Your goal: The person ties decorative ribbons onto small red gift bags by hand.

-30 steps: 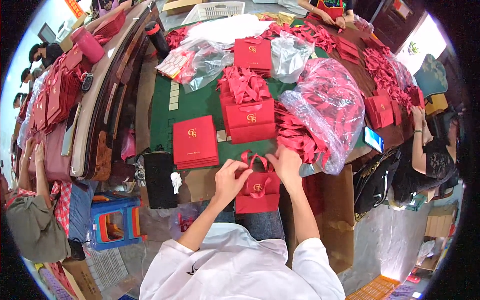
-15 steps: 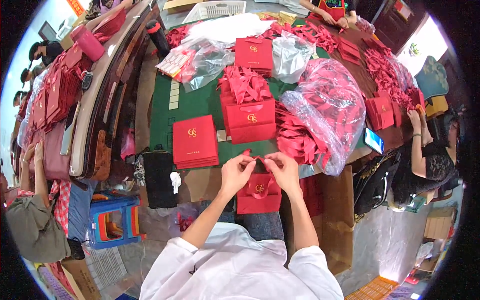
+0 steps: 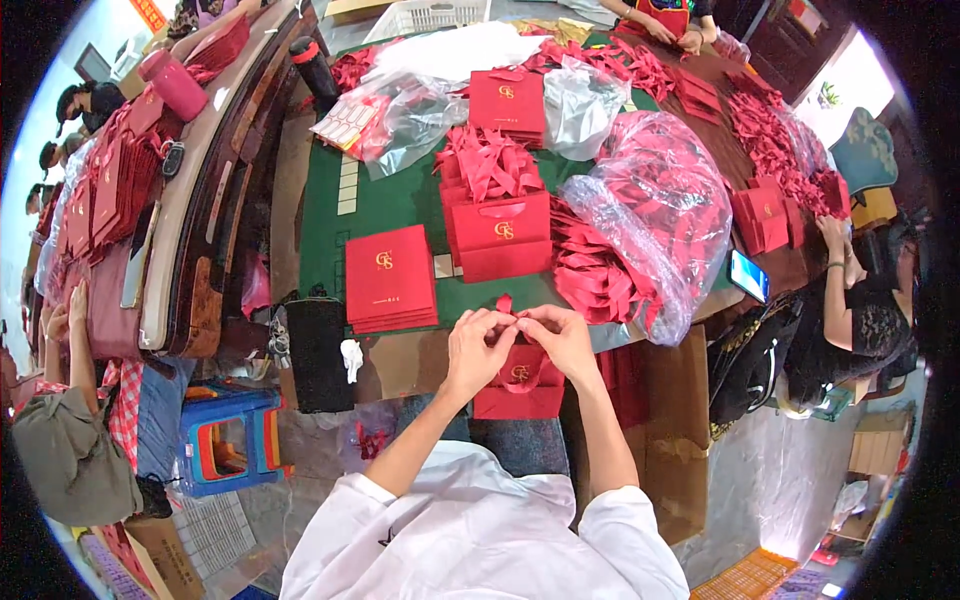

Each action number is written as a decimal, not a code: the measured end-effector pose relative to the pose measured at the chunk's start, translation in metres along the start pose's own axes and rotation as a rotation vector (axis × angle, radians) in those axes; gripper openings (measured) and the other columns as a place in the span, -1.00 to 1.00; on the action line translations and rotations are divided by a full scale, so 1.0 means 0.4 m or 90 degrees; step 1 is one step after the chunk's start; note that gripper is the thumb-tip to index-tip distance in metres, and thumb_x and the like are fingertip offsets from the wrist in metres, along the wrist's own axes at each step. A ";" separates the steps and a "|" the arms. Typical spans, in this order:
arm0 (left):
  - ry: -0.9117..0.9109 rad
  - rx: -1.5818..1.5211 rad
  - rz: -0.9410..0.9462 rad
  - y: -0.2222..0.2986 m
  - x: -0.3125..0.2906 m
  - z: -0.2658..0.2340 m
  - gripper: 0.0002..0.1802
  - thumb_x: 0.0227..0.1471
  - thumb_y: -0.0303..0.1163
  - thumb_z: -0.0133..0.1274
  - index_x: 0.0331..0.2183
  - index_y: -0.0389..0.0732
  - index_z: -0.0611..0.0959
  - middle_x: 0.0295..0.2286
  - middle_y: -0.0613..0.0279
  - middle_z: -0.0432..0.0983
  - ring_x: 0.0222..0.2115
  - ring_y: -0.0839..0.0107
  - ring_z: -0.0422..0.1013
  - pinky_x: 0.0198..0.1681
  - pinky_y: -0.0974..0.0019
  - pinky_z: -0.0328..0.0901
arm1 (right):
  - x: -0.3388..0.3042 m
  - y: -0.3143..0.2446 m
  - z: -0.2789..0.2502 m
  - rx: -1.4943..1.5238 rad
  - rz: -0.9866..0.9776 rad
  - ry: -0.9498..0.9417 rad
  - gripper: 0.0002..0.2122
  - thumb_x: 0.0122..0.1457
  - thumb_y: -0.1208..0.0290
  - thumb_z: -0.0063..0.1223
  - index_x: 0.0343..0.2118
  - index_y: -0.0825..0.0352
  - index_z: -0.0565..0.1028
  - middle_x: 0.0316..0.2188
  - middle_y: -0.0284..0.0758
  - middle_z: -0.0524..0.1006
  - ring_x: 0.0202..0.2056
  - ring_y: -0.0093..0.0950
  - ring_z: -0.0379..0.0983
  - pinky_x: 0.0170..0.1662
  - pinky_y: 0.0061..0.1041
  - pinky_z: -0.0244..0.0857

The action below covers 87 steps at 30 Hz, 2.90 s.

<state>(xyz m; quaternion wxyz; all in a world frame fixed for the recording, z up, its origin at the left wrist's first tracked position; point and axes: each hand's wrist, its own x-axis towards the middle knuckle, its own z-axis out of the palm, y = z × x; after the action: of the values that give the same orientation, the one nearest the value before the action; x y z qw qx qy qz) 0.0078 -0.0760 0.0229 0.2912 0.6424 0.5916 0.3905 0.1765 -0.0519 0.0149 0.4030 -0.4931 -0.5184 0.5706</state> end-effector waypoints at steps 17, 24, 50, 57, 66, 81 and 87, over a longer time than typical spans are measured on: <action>-0.219 -0.159 0.011 -0.019 -0.150 -0.076 -0.20 -0.05 -0.35 0.27 0.12 -0.36 0.22 -0.14 -0.19 0.51 -0.08 -0.03 0.49 -0.04 0.11 0.37 | 0.086 -0.032 -0.083 0.040 -0.130 0.227 -0.87 0.18 0.44 0.17 -0.30 0.40 0.61 -0.45 -0.49 0.58 -0.43 -0.75 0.40 -0.32 -0.70 0.26; -0.222 -0.246 -0.020 -0.015 -0.122 -0.123 -0.22 0.02 -0.39 0.24 0.18 -0.38 0.23 0.01 0.03 0.42 0.04 0.36 0.34 0.14 0.27 0.21 | 0.070 -0.039 -0.081 -0.032 -0.100 0.252 -0.77 0.24 0.38 0.13 -0.17 0.46 0.59 -0.33 -0.41 0.60 -0.30 -0.68 0.45 -0.20 -0.68 0.31; 0.212 0.051 0.007 -0.093 0.160 0.002 -0.40 -0.07 -0.35 0.28 -0.05 -0.30 0.36 -0.27 -0.05 0.41 -0.21 0.02 0.39 -0.12 0.05 0.31 | -0.215 0.102 -0.071 -0.334 -0.119 0.261 -0.80 0.07 0.64 0.20 -0.26 0.37 0.45 -0.37 -0.31 0.42 -0.41 -0.52 0.41 -0.36 -0.58 0.33; 0.241 0.206 0.123 -0.091 0.082 -0.129 -0.41 -0.07 -0.36 0.23 0.00 -0.31 0.43 -0.10 -0.08 0.35 -0.04 -0.05 0.25 0.07 -0.02 0.17 | -0.203 0.074 -0.048 -0.408 -0.235 0.268 -0.87 0.13 0.66 0.05 -0.25 0.37 0.47 -0.36 -0.22 0.43 -0.39 -0.33 0.44 -0.33 -0.42 0.34; 0.176 0.334 0.020 -0.272 0.170 -0.284 -0.47 0.06 -0.36 0.10 0.07 -0.26 0.41 0.03 -0.07 0.33 0.05 -0.10 0.20 0.12 -0.08 0.14 | -0.200 0.086 -0.022 -0.505 -0.190 0.079 -0.80 0.12 0.50 0.14 -0.19 0.32 0.46 -0.33 -0.16 0.43 -0.33 -0.08 0.45 -0.28 -0.17 0.35; 0.212 0.387 0.140 -0.245 0.158 -0.263 -0.63 -0.03 -0.27 0.20 -0.16 -0.16 0.58 -0.23 0.15 0.43 -0.10 0.06 0.27 0.00 -0.02 0.13 | -0.204 0.059 -0.021 -0.544 -0.314 0.162 -0.77 0.09 0.58 0.14 -0.16 0.30 0.56 -0.24 -0.23 0.49 -0.15 -0.21 0.42 -0.09 -0.29 0.32; 0.166 0.349 0.134 -0.164 0.043 -0.277 -0.72 -0.11 -0.32 0.24 -0.30 -0.09 0.55 -0.33 0.23 0.43 -0.21 0.14 0.31 -0.07 0.10 0.12 | -0.208 0.052 -0.001 -0.549 -0.294 0.140 -0.75 0.08 0.58 0.15 -0.14 0.29 0.53 -0.30 -0.22 0.52 -0.15 -0.18 0.43 -0.02 -0.23 0.28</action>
<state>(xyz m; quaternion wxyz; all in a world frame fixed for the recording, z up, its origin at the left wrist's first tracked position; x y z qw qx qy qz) -0.1210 -0.0604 0.0291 -0.0134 0.6992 0.6373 0.3237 0.1937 -0.1355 0.0065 0.3305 -0.5443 -0.7573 0.1450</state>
